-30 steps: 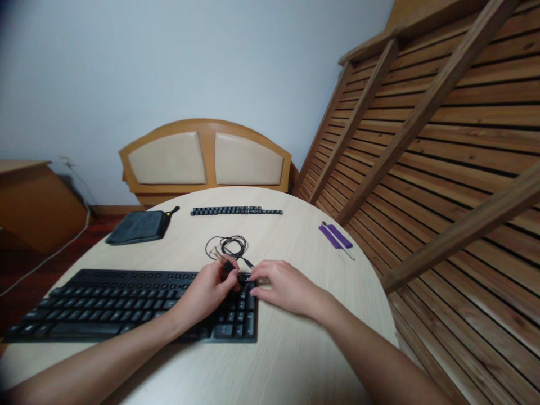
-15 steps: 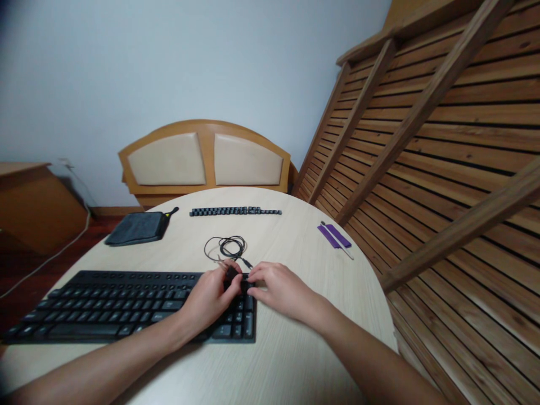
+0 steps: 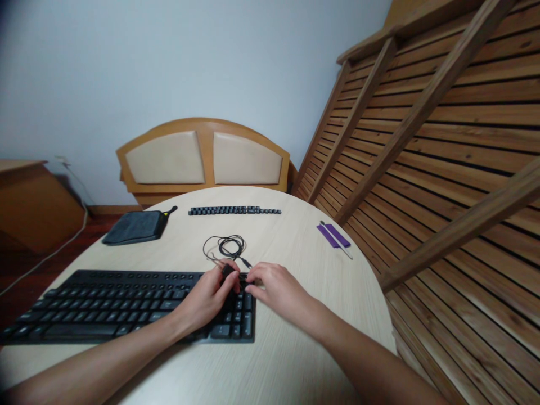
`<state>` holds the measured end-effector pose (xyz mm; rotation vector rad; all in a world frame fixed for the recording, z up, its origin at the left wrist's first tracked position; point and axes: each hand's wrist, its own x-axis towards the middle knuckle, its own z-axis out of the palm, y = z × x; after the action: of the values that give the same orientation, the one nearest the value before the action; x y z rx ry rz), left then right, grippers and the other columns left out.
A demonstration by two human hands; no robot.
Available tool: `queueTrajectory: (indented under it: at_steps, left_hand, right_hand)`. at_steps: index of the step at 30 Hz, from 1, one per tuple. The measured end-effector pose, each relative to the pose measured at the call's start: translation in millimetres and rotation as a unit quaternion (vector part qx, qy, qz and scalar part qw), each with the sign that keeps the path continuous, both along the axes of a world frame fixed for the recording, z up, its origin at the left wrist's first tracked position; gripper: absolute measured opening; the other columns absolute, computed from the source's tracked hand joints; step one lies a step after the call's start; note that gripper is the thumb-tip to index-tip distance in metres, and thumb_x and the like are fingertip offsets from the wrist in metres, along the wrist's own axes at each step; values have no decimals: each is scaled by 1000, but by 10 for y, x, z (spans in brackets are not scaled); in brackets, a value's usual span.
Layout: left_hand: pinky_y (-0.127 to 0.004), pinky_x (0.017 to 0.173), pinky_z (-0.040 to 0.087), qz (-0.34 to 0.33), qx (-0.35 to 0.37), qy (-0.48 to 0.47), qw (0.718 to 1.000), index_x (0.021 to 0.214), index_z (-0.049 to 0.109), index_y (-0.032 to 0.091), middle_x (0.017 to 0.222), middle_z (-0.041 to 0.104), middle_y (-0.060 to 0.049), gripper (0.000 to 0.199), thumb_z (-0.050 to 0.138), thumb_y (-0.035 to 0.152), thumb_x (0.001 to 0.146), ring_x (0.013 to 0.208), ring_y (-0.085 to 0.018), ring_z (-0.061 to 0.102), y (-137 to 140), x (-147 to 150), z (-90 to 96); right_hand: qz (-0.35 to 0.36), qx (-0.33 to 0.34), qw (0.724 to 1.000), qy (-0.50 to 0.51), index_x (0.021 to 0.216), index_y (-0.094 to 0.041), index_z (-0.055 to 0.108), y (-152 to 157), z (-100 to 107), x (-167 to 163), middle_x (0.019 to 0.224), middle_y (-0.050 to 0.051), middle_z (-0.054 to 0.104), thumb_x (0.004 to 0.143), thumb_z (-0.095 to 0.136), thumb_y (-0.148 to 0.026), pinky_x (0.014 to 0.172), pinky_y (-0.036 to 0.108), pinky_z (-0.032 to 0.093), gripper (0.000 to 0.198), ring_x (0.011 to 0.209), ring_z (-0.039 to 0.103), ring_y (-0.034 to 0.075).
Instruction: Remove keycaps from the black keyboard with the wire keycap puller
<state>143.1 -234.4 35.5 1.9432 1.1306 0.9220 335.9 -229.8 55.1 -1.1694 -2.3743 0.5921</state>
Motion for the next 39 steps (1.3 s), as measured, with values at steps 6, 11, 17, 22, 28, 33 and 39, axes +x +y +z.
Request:
queueTrajectory:
  at_steps: [6, 11, 17, 22, 28, 33, 39]
  left_hand:
    - [-27, 67, 43, 7, -28, -37, 999, 96, 49, 19, 70, 60, 1, 16, 39, 32, 96, 66, -17, 58, 18, -4, 1]
    - [-27, 64, 43, 44, -40, -54, 997, 95, 50, 19, 67, 59, 1, 18, 42, 34, 94, 62, -17, 57, 38, 22, 0]
    - [-28, 69, 43, 54, -42, -67, 995, 100, 53, 18, 69, 60, 1, 21, 42, 35, 94, 68, -18, 59, 38, 38, -3]
    - [-29, 71, 42, 42, -45, -60, 996, 104, 52, 18, 73, 61, 0, 21, 42, 35, 95, 70, -18, 59, 43, 26, -26]
    - [-28, 69, 41, 29, -58, -53, 996, 104, 51, 19, 72, 60, 1, 19, 41, 34, 96, 69, -18, 58, 38, 23, -9]
    - [-29, 72, 42, 26, -58, -55, 996, 103, 51, 19, 75, 61, 0, 19, 40, 33, 96, 71, -18, 59, 29, 19, -2]
    - [-29, 72, 42, 29, -71, -43, 996, 107, 51, 20, 75, 62, 0, 21, 40, 34, 96, 73, -18, 60, 26, 23, -1]
  right_hand:
    - [2, -13, 1000, -2, 94, -19, 71, -9, 40, 18, 94, 5, 71, 87, 62, -23, 81, 28, 48, 12, 88, 65, 18]
    - [8, -29, 999, 14, 100, -20, 70, 16, 100, 76, 96, 5, 72, 90, 59, -26, 81, 29, 49, 16, 88, 66, 18]
    - [-103, 9, 992, 75, 102, -20, 69, 341, 58, 358, 97, 7, 73, 89, 58, -31, 79, 31, 51, 21, 87, 68, 19]
    - [-204, 85, 975, 17, 100, -19, 70, 899, -42, 658, 92, 6, 74, 87, 60, -27, 75, 26, 50, 19, 82, 68, 18]
    - [-272, 103, 955, -62, 100, -18, 71, 1494, -161, 854, 88, 7, 74, 84, 61, -26, 75, 26, 48, 21, 80, 68, 19]
    - [-291, 116, 946, -87, 102, -18, 71, 1836, -278, 912, 92, 8, 74, 85, 61, -27, 81, 27, 46, 22, 85, 67, 20]
    - [-309, 120, 939, -96, 102, -18, 71, 2154, -419, 979, 97, 8, 73, 84, 62, -26, 84, 27, 46, 22, 91, 66, 20]
